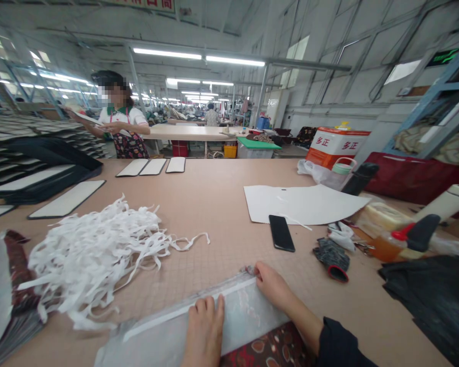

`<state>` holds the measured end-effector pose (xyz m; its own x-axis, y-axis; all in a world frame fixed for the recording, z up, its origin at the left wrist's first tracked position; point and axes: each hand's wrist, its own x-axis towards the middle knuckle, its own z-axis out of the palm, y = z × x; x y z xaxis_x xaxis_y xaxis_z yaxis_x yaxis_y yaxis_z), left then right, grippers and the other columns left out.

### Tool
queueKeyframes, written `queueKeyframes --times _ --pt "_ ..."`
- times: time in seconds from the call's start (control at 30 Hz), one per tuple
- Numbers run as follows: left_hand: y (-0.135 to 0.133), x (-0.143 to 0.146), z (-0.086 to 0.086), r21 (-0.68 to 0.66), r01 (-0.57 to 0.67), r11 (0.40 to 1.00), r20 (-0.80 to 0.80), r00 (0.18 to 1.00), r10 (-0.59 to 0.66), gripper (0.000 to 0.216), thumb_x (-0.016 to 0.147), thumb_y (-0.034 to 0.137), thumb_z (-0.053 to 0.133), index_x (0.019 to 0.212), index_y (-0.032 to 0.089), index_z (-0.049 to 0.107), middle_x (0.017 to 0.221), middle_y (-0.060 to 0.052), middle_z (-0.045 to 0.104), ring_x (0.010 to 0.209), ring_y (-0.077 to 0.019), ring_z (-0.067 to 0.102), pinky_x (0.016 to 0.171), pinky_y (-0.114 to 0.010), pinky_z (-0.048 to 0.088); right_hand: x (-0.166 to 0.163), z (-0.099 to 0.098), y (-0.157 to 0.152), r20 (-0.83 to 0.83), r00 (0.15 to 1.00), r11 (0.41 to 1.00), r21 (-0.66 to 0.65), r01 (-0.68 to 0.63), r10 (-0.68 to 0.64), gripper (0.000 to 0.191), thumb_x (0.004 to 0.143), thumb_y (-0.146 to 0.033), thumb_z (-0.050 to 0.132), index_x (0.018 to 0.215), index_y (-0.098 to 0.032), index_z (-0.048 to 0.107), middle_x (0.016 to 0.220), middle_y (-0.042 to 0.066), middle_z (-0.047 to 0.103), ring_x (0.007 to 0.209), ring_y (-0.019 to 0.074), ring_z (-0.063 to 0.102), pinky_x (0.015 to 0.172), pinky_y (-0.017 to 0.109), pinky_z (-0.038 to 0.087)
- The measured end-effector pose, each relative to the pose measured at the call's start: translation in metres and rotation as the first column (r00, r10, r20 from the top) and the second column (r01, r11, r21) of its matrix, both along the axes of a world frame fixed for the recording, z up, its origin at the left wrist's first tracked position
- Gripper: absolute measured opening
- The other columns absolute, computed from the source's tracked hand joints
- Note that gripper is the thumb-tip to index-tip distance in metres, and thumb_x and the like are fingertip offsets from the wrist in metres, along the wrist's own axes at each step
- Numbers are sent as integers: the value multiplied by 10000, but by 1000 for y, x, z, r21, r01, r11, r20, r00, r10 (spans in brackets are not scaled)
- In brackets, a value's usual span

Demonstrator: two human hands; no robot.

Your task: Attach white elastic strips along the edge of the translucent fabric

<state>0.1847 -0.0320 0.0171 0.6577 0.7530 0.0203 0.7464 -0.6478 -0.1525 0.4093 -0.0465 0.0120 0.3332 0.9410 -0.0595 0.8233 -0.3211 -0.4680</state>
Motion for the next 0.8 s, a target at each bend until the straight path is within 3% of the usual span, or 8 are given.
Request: queueKeyframes --times 0.13,0.2,0.3,0.37,0.47,0.63,0.7,0.8 --pt "-1 0 8 -48 7 999 -2 1000 -7 394 827 182 452 1213 259 461 914 -90 559 806 -252 516 657 -375 407 -20 0 -6 331 943 996 56 -64 42 178 753 -36 413 780 -163 536 816 72 573 806 212 526 692 313 400" --pt "-3 1 11 -82 13 997 6 1000 -12 388 836 185 434 1218 248 455 929 -98 563 822 -256 521 679 -393 425 -41 -4 -11 428 893 972 116 -205 137 176 781 -58 434 840 -171 555 866 74 574 839 225 519 727 344 415" --pt "-2 -5 13 -109 8 994 24 1000 -6 378 842 151 403 1211 208 460 985 -103 565 878 -251 518 741 -407 437 -68 -14 -21 423 833 863 194 -467 356 279 777 -62 478 1015 -197 532 1007 62 572 922 222 507 798 358 429" --pt "1 -21 12 -109 8 994 32 999 -5 380 831 92 380 1190 170 476 1041 -106 557 929 -239 507 791 -398 432 -69 -17 -28 372 820 824 202 -529 435 346 778 -67 485 1095 -206 502 1082 60 560 977 220 495 839 360 428" --pt "6 -67 8 -116 -38 993 3 999 38 436 785 -10 344 1162 147 498 1122 -104 539 991 -218 491 854 -368 411 -44 -17 -37 251 859 853 174 -493 445 362 797 -77 454 1123 -228 507 1140 57 547 1039 215 477 900 358 403" --pt "14 -152 8 -144 -256 956 -99 965 243 569 732 -87 242 1166 170 504 1188 -86 517 1071 -204 471 913 -353 376 3 -14 -43 89 940 924 175 -342 331 326 809 -98 390 1042 -227 577 1102 56 565 1046 212 466 916 353 378" --pt "18 -165 14 -173 -299 938 -124 952 281 576 729 -93 222 1152 167 515 1178 -85 524 1060 -184 483 917 -335 369 9 -12 -40 28 956 942 163 -293 292 303 805 -110 379 997 -212 590 1057 64 569 1015 203 476 893 337 382" --pt "25 -153 30 -176 -287 942 -149 953 263 500 745 -58 242 1022 166 592 1055 -83 583 982 -207 521 875 -368 379 13 -6 -32 -6 976 972 92 -215 216 207 776 -137 415 882 -175 589 938 78 568 926 199 494 833 319 392"
